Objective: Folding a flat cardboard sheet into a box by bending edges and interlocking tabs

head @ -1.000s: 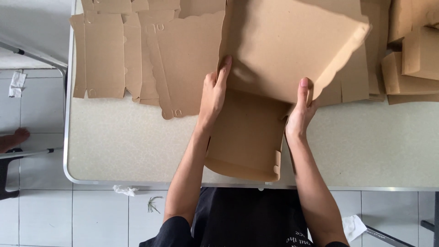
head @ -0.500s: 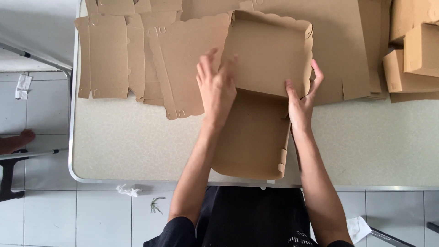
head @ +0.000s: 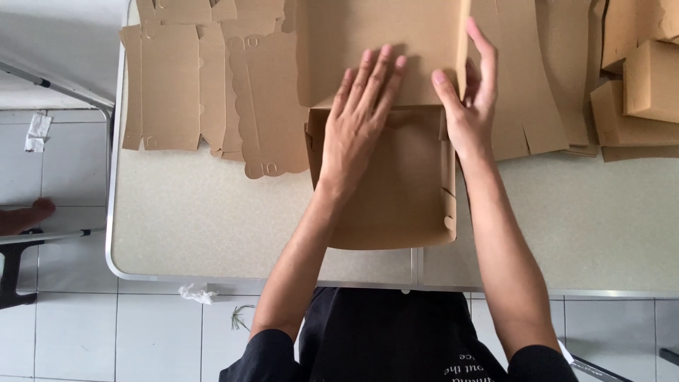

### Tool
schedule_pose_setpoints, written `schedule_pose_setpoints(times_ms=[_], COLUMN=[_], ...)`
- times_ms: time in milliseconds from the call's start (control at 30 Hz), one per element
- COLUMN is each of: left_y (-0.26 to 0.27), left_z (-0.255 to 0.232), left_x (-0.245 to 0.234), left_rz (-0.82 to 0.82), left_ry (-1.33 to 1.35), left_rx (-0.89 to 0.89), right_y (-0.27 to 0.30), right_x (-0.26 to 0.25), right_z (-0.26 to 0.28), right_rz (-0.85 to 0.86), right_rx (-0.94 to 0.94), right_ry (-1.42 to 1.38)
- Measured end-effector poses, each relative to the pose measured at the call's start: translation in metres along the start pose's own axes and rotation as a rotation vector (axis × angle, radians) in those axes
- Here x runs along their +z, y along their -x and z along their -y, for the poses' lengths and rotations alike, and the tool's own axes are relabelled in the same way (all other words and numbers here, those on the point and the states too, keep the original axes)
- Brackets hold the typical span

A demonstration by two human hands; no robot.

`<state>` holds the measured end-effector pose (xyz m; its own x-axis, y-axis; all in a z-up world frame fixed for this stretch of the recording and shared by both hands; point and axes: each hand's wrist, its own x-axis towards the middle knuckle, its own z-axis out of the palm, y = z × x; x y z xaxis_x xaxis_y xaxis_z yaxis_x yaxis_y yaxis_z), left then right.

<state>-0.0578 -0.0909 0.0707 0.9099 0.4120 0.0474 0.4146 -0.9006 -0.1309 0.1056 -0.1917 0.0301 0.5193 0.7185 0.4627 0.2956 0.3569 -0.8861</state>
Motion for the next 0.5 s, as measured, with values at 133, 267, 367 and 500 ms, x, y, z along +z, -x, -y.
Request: schedule_pose_setpoints(times_ms=[133, 267, 367, 500], left_y=[-0.007, -0.014, -0.014, -0.014], left_z=[0.002, -0.003, -0.006, -0.009], left_x=[0.079, 0.118, 0.118, 0.118], left_rz=[-0.301, -0.337, -0.370, -0.456], left_ry=[-0.009, -0.082, -0.093, 0.035], left_rx=[-0.077, -0.021, -0.026, -0.053], right_y=[-0.005, 0.008, 0.023, 0.042], right_x=[0.001, -0.006, -0.015, -0.024], right_z=[-0.016, -0.043, -0.023, 0.041], right_rz=[0.104, 0.144, 0.167, 0.145], right_rx=[0.062, 0.284, 0.442, 0.606], right_ry=[0.073, 0.146, 0.100, 0.560])
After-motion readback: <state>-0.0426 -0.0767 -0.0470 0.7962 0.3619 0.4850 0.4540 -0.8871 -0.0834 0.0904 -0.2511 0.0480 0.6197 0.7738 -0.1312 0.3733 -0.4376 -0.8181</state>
